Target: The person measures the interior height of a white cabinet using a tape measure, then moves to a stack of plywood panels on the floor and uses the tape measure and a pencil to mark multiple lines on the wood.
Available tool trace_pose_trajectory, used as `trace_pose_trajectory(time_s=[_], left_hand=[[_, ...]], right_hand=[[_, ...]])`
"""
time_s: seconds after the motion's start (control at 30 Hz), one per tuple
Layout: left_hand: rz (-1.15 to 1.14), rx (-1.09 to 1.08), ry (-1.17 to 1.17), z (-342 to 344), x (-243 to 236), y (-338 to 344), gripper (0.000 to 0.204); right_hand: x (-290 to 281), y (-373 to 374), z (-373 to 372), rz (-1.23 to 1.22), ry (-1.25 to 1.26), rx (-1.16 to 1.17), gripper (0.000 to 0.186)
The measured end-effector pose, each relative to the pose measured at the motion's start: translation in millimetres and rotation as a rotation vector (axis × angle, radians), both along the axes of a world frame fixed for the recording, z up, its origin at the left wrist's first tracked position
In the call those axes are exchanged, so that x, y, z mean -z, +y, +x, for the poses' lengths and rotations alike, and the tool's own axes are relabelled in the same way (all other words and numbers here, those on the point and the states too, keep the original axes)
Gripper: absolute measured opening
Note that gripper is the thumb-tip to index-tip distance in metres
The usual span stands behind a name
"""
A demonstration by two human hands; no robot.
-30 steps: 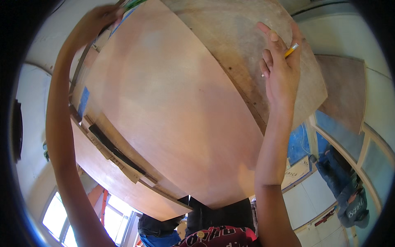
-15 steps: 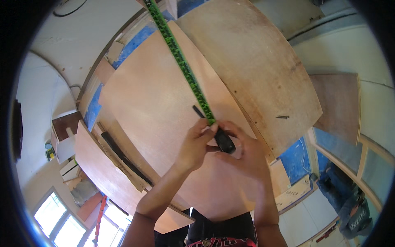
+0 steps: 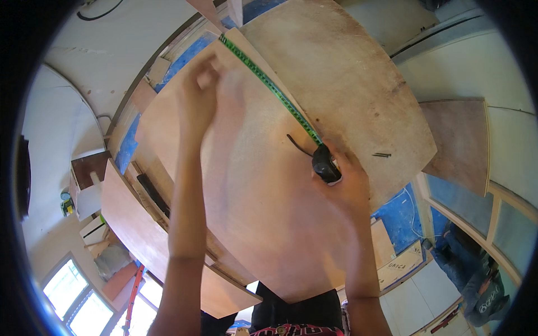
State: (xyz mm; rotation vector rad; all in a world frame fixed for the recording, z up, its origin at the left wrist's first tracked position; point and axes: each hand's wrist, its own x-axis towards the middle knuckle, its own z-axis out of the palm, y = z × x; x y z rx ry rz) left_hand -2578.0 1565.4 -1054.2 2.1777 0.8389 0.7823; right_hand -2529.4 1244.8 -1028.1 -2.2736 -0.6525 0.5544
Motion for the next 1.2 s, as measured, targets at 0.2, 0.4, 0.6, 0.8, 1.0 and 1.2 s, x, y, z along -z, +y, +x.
trace_pose_trajectory(time_s=[0.2, 0.4, 0.6, 0.8, 1.0, 1.2], left_hand=[[0.050, 0.208, 0.261, 86, 28, 109, 0.032], [0.229, 0.132, 0.040, 108, 67, 114, 0.028], [-0.006, 0.109, 0.050, 116, 61, 109, 0.026], [0.092, 0.013, 0.103, 111, 69, 114, 0.025], [0.043, 0.036, 0.107, 110, 62, 105, 0.024], [0.108, 0.234, 0.040, 106, 65, 107, 0.030]], right_hand=[[14, 9, -1, 0.012, -0.100, 0.046, 0.064], [14, 29, 2, 0.066, -0.099, 0.073, 0.063], [20, 33, 6, 0.106, -0.063, 0.072, 0.066], [16, 27, 6, 0.029, -0.077, -0.004, 0.069], [14, 11, 2, -0.080, -0.041, 0.033, 0.072], [20, -6, -2, -0.056, -0.040, 0.030, 0.071]])
